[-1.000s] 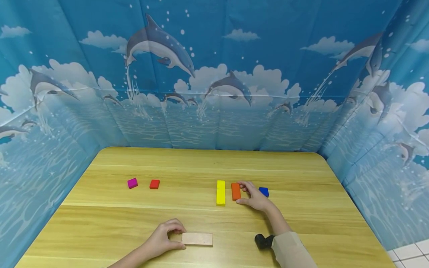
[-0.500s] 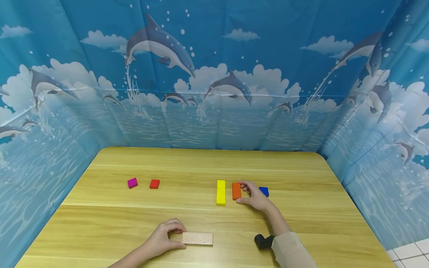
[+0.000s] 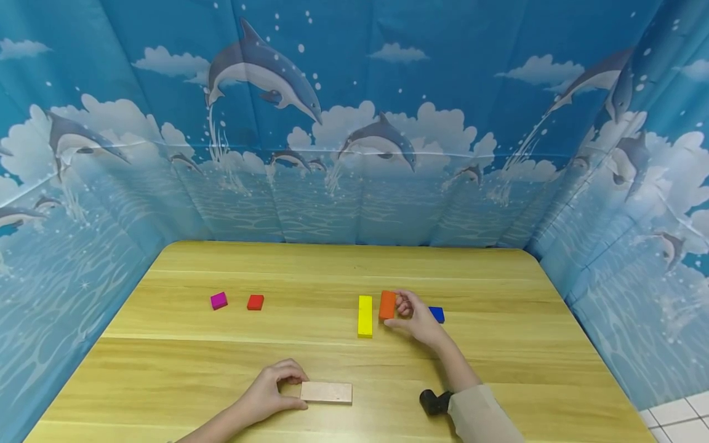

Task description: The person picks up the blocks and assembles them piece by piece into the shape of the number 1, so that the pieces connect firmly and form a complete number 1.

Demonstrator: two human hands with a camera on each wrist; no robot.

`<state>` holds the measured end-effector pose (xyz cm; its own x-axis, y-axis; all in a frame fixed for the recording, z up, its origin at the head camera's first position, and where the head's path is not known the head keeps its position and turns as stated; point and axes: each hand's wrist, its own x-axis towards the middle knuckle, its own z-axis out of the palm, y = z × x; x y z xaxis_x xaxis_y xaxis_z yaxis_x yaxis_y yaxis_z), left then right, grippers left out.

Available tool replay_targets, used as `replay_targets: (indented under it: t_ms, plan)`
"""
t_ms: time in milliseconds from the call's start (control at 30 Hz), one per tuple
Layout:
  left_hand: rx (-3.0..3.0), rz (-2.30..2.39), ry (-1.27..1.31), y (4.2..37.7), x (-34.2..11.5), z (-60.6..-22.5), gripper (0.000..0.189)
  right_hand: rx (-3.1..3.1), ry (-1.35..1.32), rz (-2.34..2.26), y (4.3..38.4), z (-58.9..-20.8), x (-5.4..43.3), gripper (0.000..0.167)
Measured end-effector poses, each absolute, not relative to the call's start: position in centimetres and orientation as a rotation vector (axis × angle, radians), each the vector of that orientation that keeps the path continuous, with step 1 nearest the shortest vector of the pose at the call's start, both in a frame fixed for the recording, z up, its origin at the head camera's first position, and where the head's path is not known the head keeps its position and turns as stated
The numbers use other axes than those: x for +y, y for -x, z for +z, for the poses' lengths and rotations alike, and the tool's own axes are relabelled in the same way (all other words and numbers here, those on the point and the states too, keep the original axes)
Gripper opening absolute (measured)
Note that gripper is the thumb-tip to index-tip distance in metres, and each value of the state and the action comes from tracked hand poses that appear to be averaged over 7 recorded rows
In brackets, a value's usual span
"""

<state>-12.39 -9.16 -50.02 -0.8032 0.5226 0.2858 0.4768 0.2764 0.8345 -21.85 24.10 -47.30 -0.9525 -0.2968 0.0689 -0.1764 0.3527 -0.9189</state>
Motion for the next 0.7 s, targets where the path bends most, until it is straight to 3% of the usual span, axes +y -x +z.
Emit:
replay_targets:
  t_ms: [433, 700]
  plan:
    - [2.465, 1.598, -0.97, 12.1, -9.3, -50.3, 0.031, 2.566, 0.556, -1.66, 21.5, -49.0, 22.2, 0.064]
    - [2.476, 1.593, -0.991, 12.0, -9.4, -50.6, 0.031, 2.496, 0.607, -1.68, 18.8, -46.9, 19.5, 0.062]
